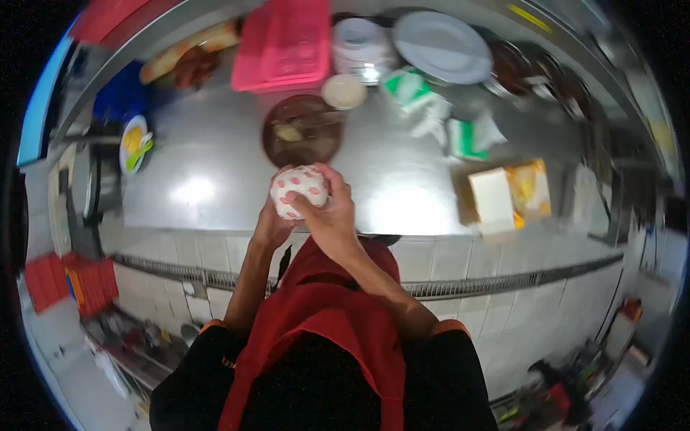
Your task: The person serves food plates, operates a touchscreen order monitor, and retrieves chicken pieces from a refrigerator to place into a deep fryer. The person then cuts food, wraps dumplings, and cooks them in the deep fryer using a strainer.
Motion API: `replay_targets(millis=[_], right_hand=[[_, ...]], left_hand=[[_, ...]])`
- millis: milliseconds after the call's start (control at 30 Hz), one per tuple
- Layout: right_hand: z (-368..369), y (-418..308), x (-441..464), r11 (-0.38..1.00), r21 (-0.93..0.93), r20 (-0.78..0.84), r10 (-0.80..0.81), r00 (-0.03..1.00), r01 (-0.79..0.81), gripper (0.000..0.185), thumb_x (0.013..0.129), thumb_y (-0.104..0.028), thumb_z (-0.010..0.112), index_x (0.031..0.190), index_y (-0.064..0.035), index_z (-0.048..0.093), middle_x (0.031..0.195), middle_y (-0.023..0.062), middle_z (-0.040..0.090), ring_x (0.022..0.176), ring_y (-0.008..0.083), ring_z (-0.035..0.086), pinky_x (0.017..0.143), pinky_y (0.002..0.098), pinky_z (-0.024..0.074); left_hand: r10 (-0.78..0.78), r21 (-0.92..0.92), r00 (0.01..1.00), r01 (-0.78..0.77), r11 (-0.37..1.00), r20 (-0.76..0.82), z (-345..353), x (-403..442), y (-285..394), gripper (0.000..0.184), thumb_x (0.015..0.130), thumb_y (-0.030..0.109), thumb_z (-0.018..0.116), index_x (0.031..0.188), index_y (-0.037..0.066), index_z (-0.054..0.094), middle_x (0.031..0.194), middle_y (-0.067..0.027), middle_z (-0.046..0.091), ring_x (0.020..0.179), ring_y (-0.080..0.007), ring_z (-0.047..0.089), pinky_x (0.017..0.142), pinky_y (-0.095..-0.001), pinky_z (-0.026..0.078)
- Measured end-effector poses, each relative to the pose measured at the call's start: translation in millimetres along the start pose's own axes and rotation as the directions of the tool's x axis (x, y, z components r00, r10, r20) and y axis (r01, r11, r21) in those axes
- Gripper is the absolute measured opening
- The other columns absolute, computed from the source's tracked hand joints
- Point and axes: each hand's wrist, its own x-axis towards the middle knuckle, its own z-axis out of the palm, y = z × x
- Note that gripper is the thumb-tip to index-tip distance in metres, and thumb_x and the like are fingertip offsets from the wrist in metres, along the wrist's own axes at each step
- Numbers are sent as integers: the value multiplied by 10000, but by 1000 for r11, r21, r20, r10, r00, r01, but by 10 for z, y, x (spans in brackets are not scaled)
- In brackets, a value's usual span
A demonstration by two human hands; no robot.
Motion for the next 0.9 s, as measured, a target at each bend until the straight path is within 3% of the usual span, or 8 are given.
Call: replay_targets(millis=[33,100,200,300,467,633,767,900], right_hand=[[-240,-209,-160,953,-298,-149,-99,984,51,536,718,-157,720,1172,-32,464,1060,134,420,987,248,501,851,333,458],[-575,-188,-273,675,-720,-118,-348,930,161,516,715,-245,707,1140,-37,501,1069,159,422,965,303,465,855,385,394],[-1028,-291,-462,532,-839,-167,-448,878,112,450,780,-203,653,1154,-32,470,1058,126,436,1059,229,408,779,315,457],[-1615,-318,-621,774,-586,-354,-509,785,238,401,806,-225,610,1133,-26,490,972,125,492,935,259,456,824,364,376],[-3334,-456,-929,948,-233,-909,-291,299,214,300,847,-213,570,1081,-33,516,968,55,549,773,113,513,645,261,445],[-4112,-18,-421,978,200,-701,95,707,66,182,853,-201,574,906,-27,562,753,38,570,610,106,500,538,226,422],[-4087,227,-242,983,107,-785,-11,620,152,173,856,-194,581,829,-28,541,698,35,547,561,93,476,505,230,408],[-4064,315,-254,966,131,-802,-29,596,224,189,871,-164,558,744,-47,482,665,16,500,571,91,453,494,236,395]], left_hand=[[8,-375,968,90,922,253,191,83,-305,603,893,522,363,1343,127,291,1321,-76,393,1183,-254,427,958,-395,399],[68,-318,942,43,947,330,464,94,-578,703,854,604,355,1339,99,297,1318,-98,396,1185,-264,425,996,-403,358],[-46,-92,942,81,992,333,744,166,-1022,689,844,549,442,1327,75,313,1305,-118,406,1182,-266,427,1019,-389,331],[-131,-18,932,145,989,338,1054,272,-1316,655,819,498,493,1319,105,334,1305,-103,408,1172,-273,436,998,-434,351],[-218,-103,924,262,960,314,1536,376,-1448,664,772,553,486,1301,171,365,1269,-66,440,1103,-287,475,946,-585,342],[-136,-140,947,183,973,291,1710,744,-1352,626,759,545,493,1262,179,419,1158,-72,508,986,-281,514,973,-584,318],[-55,-118,936,102,988,347,1920,1023,-1160,625,759,561,479,1242,167,441,1116,-60,533,933,-262,519,987,-536,291],[-103,-42,894,135,990,436,2035,1323,-1041,638,764,550,453,1290,198,377,1270,-40,443,1122,-243,449,977,-543,290]])
